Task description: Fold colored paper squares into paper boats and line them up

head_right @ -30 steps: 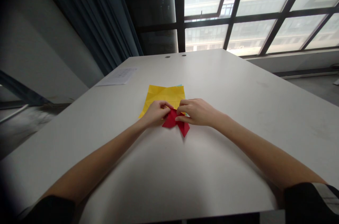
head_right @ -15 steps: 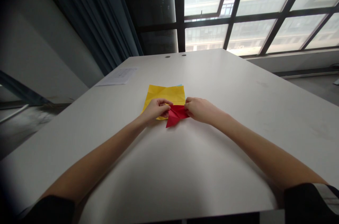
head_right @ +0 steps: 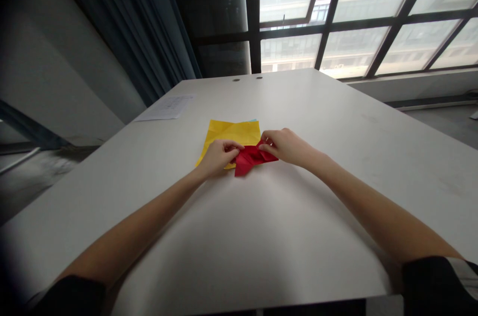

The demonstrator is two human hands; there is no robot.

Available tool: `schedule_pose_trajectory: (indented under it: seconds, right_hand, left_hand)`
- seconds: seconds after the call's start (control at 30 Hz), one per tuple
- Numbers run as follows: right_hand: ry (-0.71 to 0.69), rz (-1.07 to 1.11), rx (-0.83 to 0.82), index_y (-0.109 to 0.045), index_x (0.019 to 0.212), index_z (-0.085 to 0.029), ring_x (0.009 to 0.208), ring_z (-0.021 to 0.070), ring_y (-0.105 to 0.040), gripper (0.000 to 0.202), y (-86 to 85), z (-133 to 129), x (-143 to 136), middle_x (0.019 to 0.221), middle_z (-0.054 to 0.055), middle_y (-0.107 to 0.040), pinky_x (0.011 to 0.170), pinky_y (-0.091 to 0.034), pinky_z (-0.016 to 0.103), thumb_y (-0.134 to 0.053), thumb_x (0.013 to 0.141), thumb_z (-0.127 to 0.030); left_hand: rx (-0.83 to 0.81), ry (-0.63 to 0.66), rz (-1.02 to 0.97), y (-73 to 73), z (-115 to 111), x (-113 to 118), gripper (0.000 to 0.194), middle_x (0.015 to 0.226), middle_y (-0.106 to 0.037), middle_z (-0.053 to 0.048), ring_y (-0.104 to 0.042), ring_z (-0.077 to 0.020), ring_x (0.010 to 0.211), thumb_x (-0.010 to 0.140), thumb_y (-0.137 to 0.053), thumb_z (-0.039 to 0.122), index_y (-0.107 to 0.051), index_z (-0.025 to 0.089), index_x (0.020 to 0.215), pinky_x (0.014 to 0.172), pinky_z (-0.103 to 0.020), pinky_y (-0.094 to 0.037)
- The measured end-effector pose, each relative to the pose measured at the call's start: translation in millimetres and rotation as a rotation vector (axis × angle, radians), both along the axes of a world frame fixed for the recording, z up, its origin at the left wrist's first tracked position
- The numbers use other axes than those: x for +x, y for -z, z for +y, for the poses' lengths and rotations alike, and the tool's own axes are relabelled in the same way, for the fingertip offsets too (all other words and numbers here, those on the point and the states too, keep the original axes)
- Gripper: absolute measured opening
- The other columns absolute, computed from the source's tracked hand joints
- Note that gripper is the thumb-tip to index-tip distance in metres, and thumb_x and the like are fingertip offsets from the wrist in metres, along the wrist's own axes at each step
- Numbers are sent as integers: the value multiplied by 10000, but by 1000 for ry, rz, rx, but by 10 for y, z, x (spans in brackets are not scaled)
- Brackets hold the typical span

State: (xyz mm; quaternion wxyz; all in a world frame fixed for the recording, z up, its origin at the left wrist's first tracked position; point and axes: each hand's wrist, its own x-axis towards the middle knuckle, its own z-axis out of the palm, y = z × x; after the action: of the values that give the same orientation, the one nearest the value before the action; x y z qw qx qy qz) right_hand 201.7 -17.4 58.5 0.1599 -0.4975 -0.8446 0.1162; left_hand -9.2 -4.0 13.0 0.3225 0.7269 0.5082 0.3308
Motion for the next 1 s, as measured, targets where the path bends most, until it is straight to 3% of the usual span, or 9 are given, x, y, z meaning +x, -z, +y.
schedule_pose_trajectory:
  seconds: [0.17, 0.33, 0.47, 0.63, 0.77, 0.9, 1.0]
  right_hand:
    - [146, 382, -84, -531, 813, -192, 619, 131, -622, 127, -53, -6, 3, 701, 4, -682, 611, -428, 249, -481, 826, -307]
    - [283, 819, -350, -484, 734, -176, 530, 105, -596, 98, -10, 132, 106, 654, 17, -645, 481, -388, 200, -491, 798, -250]
    - [330, 974, -471, -483, 718, -176, 495, 87, -564, 92, 79, 226, 170, 650, 9, -619, 462, -397, 193, -501, 780, -243]
    - [257, 884, -408, -474, 828, -187, 569, 115, -579, 104, 145, 211, 123, 691, 5, -620, 535, -457, 242, -510, 778, -271]
    - [81, 615, -50, -476, 1026, -216, 627, 135, -572, 247, 96, 120, 70, 694, -19, -624, 623, -476, 291, -484, 780, -222]
    - [35, 328, 152, -638, 778, -186, 769, 152, -587, 291, 19, 41, 16, 847, 36, -652, 770, -460, 314, -359, 773, -102]
    - [91, 269, 171, -668, 884, -184, 801, 162, -590, 296, 21, 16, -19, 939, 57, -626, 784, -477, 317, -393, 785, -135]
  left_hand:
    - [119, -27, 102, -13, -31, -8, 247, 641, -641, -9, -576, -96, 552, 688, -487, 139, -682, 132, 840, 556, -192, -443]
    - [198, -17, 187, -32, -75, -30, 273, 735, -669, -19, -569, -107, 603, 675, -519, 132, -695, 149, 882, 612, -212, -453]
    - [257, -19, 203, 4, -85, -29, 301, 792, -692, -23, -597, -125, 670, 688, -529, 137, -694, 160, 938, 681, -229, -468]
    - [283, -47, 234, -15, -90, -8, 310, 793, -701, -29, -614, -146, 712, 705, -529, 159, -695, 163, 967, 711, -242, -469]
    - [244, -93, 214, -65, -77, -6, 315, 808, -705, -29, -617, -147, 715, 700, -535, 165, -695, 164, 972, 729, -250, -476]
    - [224, -129, 156, -111, -66, -7, 329, 894, -706, -38, -615, -139, 715, 697, -530, 157, -689, 157, 985, 738, -247, -480]
    - [214, -154, 127, -138, -74, 4, 356, 928, -701, -46, -607, -129, 683, 692, -529, 154, -675, 147, 1017, 729, -244, -483]
